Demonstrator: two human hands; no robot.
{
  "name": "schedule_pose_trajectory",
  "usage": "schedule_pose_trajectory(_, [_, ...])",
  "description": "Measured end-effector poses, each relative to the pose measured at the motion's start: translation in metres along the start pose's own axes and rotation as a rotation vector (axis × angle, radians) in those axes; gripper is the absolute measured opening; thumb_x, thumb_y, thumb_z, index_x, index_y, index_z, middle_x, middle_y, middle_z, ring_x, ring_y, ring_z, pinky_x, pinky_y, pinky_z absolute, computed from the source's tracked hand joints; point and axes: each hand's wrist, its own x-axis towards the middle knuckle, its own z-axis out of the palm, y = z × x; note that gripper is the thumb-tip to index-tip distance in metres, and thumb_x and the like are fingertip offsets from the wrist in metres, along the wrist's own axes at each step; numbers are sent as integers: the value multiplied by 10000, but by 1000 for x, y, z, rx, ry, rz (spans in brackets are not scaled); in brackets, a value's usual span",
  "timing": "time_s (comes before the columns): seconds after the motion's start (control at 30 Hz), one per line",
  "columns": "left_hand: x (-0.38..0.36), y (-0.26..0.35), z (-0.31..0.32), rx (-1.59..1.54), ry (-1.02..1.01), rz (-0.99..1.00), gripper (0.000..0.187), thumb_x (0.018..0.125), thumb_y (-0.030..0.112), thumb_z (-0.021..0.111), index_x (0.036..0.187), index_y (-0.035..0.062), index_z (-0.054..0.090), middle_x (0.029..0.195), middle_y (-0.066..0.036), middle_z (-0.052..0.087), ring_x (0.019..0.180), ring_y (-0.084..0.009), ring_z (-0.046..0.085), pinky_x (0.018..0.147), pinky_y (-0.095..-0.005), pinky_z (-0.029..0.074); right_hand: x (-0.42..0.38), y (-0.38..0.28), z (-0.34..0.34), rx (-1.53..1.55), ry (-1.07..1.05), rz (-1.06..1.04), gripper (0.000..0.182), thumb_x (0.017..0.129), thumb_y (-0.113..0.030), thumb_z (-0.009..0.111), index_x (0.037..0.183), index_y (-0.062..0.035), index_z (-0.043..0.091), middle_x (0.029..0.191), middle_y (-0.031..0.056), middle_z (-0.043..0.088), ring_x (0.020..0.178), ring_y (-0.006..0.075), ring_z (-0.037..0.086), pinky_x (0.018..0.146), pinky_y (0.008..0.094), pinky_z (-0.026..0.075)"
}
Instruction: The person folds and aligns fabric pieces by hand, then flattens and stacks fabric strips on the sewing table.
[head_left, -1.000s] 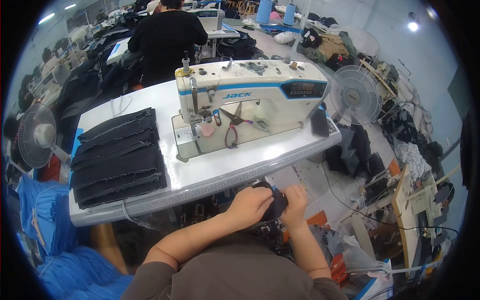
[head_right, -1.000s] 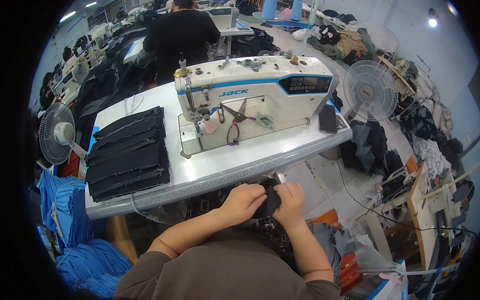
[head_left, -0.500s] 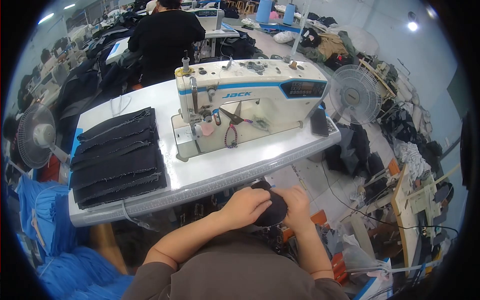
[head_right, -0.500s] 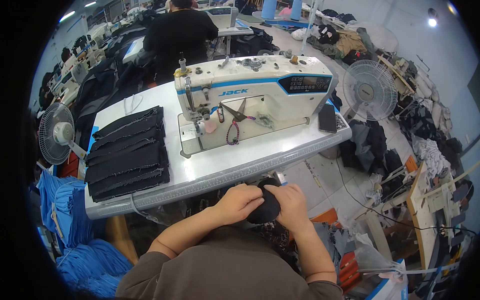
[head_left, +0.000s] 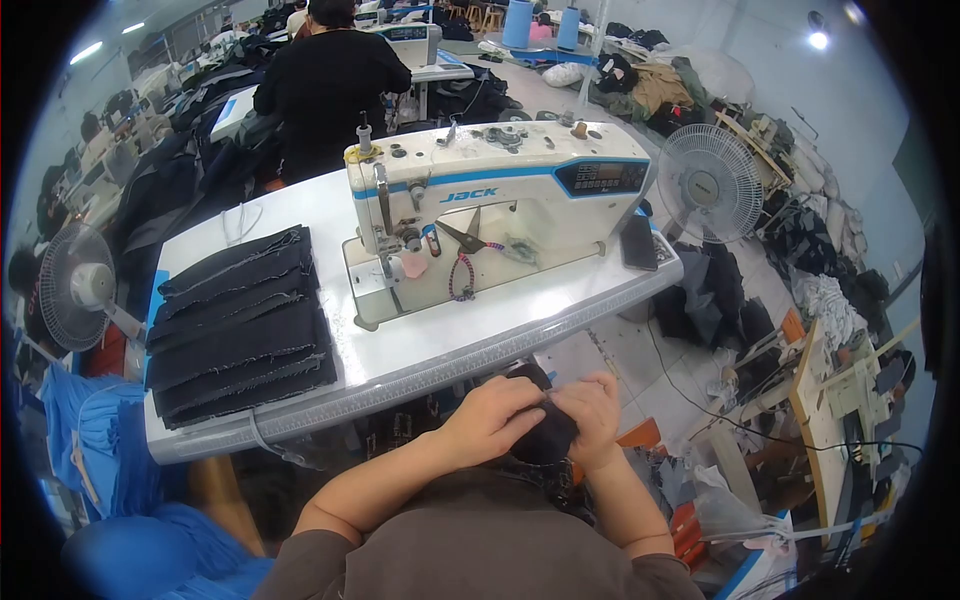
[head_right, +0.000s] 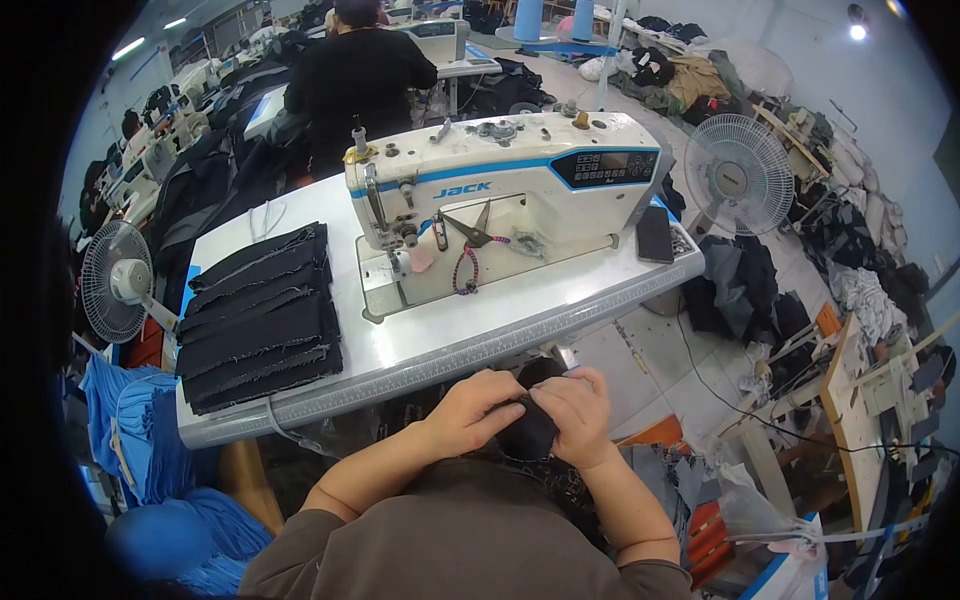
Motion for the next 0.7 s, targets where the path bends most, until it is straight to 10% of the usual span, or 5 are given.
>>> schedule_pose_trajectory(0.7, [2,-9,19,-34,73,-167,145,886,139,544,878,-3,513,844,-173,534,824,-367,541,739,-401,439,-5,9,1,-17,-74,172,175,748,-187,669,848,-57,609,733,60,611,683,228,606,877,416,398])
